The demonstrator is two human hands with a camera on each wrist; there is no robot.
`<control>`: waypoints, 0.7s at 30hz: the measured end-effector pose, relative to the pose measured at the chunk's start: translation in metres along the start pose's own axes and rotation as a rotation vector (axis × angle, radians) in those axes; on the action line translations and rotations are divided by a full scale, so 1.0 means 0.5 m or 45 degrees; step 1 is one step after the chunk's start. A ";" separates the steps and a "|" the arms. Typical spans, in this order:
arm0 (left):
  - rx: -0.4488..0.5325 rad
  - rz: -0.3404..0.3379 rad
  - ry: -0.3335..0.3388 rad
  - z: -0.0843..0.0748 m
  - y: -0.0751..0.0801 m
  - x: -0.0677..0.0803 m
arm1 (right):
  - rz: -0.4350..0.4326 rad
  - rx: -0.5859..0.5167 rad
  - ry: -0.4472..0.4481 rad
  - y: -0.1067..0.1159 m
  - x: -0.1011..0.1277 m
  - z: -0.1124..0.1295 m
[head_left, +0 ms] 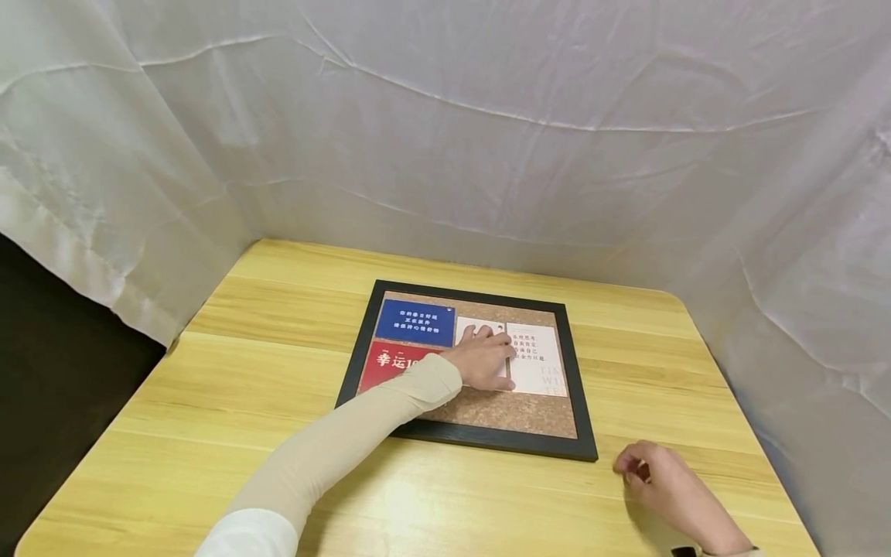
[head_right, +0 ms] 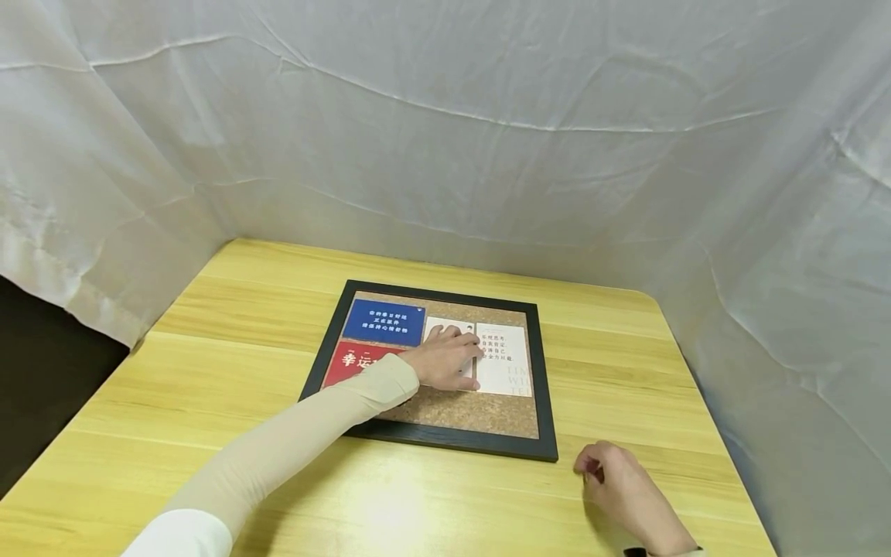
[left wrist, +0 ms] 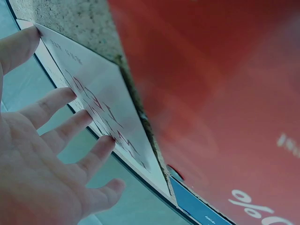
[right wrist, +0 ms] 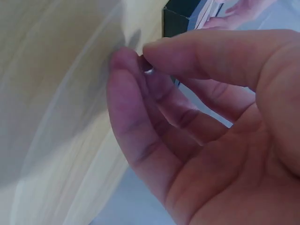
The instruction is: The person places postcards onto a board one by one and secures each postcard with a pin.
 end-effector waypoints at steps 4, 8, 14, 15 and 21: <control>0.001 0.000 0.002 -0.001 -0.001 0.000 | -0.021 -0.022 0.056 0.013 -0.010 0.002; 0.003 -0.003 0.004 -0.001 -0.001 0.001 | -0.053 -0.032 0.015 0.027 -0.024 -0.002; -0.006 -0.002 0.005 0.000 -0.001 0.000 | -0.132 -0.030 0.014 0.052 -0.040 0.002; -0.005 -0.002 0.007 -0.001 0.000 0.001 | -0.150 -0.022 0.017 0.057 -0.043 0.004; -0.010 -0.004 0.007 -0.001 -0.001 0.001 | -0.196 -0.041 0.037 0.078 -0.056 0.008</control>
Point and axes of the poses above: each hand's wrist, its own x-axis away from the middle knuckle, its own y-axis out of the back of the hand, z = x × y, the point moved 8 cm from there along -x, towards the middle knuckle, and after that the axes turned 4 degrees about -z, right-handed, at the moved point
